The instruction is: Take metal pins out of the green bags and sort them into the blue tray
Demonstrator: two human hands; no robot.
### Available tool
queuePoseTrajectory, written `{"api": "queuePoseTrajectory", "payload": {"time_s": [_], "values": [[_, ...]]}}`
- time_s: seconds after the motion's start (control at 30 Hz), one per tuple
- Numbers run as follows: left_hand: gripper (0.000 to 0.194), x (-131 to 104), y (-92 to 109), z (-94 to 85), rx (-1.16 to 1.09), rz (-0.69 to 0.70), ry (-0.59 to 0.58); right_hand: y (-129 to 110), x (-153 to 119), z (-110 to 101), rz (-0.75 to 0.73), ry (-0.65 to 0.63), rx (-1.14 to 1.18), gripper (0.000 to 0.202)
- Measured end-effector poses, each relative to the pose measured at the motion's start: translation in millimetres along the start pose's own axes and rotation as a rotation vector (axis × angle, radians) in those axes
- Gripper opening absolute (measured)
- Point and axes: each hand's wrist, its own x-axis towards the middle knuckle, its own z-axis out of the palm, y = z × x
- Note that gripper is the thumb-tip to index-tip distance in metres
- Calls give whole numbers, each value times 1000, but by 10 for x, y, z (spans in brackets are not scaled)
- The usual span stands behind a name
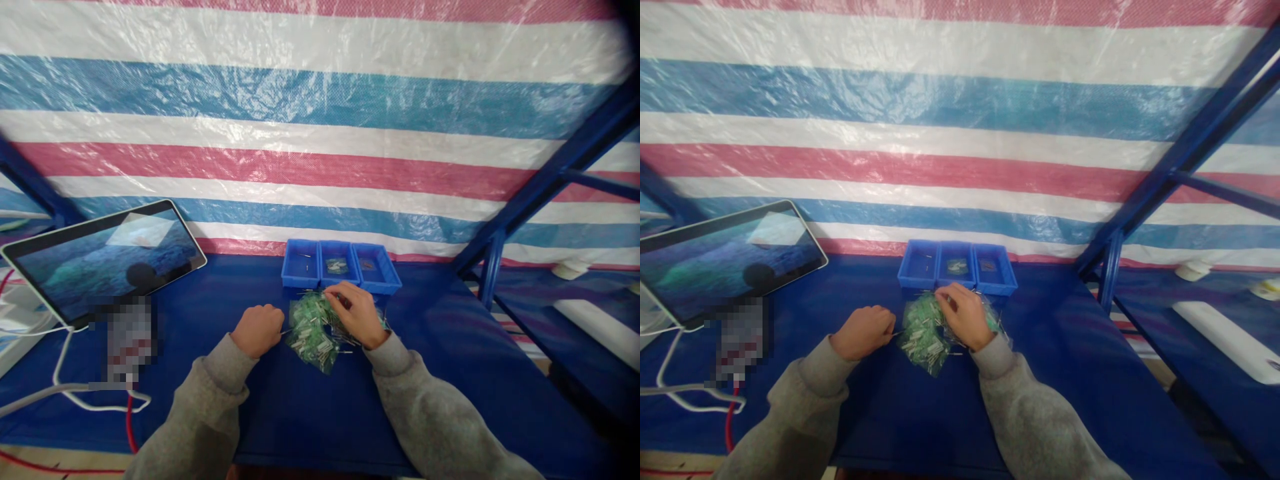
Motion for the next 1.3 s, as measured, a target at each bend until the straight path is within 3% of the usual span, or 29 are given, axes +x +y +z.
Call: {"api": "queuePoseTrajectory", "payload": {"time_s": [0.2,0.37,0.5,0.63,0.77,0.9,1.07,1.3], "values": [[8,-13,26,8,7,-46,61,13,-4,1,4,1,-4,21],[10,43,106,-213,10,18,285,-9,-5,-16,28,51,21,20],[10,326,252,-306,-66,151,424,-25,6,-33,61,119,33,26],[6,688,319,-158,-171,311,478,31,22,-26,87,187,34,24],[7,887,280,73,-248,393,534,133,21,3,117,207,1,21],[5,918,239,229,-376,417,679,192,13,26,156,192,-24,21],[10,879,247,271,-555,408,836,190,19,17,199,191,-12,23],[17,772,294,258,-688,352,884,148,0,25,176,143,10,23]]}}
